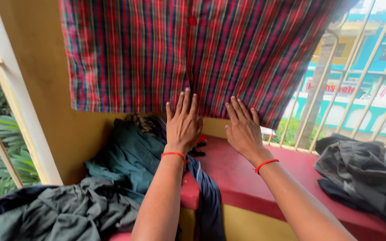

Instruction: The person hangs a pair of striped trousers on a clothesline using red plastic clips. They then unfold and hang a plaid shirt on the same line, securing it with clips. Finally, the person picks up a pair of dark jeans, unfolds them, and hangs them on the line next to the other garments.

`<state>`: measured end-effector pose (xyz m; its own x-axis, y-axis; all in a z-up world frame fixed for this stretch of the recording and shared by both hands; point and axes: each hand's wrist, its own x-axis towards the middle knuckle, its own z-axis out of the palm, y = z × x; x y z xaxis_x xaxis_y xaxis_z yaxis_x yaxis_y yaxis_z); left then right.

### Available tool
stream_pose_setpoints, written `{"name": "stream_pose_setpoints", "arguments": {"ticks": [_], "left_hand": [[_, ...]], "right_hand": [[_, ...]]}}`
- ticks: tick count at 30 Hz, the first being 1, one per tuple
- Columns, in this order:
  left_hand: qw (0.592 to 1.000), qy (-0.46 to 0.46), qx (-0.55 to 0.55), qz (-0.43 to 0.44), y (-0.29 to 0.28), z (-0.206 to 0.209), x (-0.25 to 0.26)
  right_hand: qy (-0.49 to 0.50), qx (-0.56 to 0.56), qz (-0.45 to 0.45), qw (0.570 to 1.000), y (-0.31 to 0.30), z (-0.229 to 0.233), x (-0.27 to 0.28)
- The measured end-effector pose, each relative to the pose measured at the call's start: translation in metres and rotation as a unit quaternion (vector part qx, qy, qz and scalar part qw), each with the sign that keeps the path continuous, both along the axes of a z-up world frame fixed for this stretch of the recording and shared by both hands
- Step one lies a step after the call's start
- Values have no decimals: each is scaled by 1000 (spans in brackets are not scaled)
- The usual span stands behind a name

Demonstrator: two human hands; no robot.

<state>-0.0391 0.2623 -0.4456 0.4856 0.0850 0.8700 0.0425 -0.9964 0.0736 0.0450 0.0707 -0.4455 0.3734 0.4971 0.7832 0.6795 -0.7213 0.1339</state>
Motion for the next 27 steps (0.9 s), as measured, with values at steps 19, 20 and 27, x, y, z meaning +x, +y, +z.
{"name": "stream_pose_setpoints", "arguments": {"ticks": [19,20,27], "left_hand": [[978,160,-122,-50,-262,-229,62],[974,180,-126,-59,-276,-233,71],[957,256,-93,-97,-353,-269,134]], "right_hand": [[192,-56,-51,979,-243,-198,24],[202,-52,-62,976,-258,-205,31],[250,-24,-114,961,-329,-248,70]]}}
